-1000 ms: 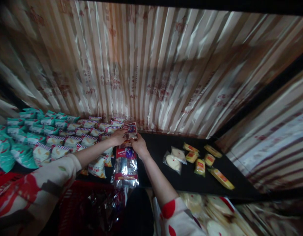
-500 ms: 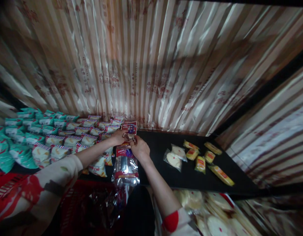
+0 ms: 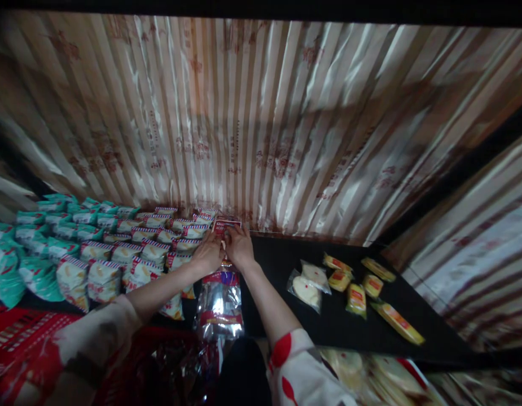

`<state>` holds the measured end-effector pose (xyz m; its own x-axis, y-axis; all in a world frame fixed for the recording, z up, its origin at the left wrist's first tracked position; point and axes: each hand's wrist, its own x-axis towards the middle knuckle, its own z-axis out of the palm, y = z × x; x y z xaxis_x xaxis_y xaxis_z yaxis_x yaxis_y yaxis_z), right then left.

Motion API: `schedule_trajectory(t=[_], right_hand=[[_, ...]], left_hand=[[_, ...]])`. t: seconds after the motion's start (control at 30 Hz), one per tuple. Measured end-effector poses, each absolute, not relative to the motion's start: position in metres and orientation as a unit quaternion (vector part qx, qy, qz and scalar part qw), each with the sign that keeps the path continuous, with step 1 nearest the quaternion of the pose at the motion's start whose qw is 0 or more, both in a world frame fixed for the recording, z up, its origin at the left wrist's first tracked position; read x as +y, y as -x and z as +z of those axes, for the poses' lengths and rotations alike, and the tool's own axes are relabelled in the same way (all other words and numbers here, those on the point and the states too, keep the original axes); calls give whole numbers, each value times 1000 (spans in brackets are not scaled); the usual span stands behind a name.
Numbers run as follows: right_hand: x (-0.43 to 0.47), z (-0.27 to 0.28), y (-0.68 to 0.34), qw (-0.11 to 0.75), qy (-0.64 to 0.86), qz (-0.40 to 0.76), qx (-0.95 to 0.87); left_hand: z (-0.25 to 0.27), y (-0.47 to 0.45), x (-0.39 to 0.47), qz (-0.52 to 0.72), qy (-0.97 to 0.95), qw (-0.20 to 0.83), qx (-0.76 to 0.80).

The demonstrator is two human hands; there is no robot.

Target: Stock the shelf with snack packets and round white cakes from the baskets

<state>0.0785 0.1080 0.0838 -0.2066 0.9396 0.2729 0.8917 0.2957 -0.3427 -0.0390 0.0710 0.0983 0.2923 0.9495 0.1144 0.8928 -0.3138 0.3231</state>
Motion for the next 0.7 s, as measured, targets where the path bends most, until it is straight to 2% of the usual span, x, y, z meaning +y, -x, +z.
schedule_trajectory(t=[0.2,0.7], right_hand=[[128,81,-69,133,637,74,-755],[133,66,-49,66,614,83,-782]], left_hand=[[90,29,20,168,-782,96,593],[64,24,-3,131,-746,162,633]])
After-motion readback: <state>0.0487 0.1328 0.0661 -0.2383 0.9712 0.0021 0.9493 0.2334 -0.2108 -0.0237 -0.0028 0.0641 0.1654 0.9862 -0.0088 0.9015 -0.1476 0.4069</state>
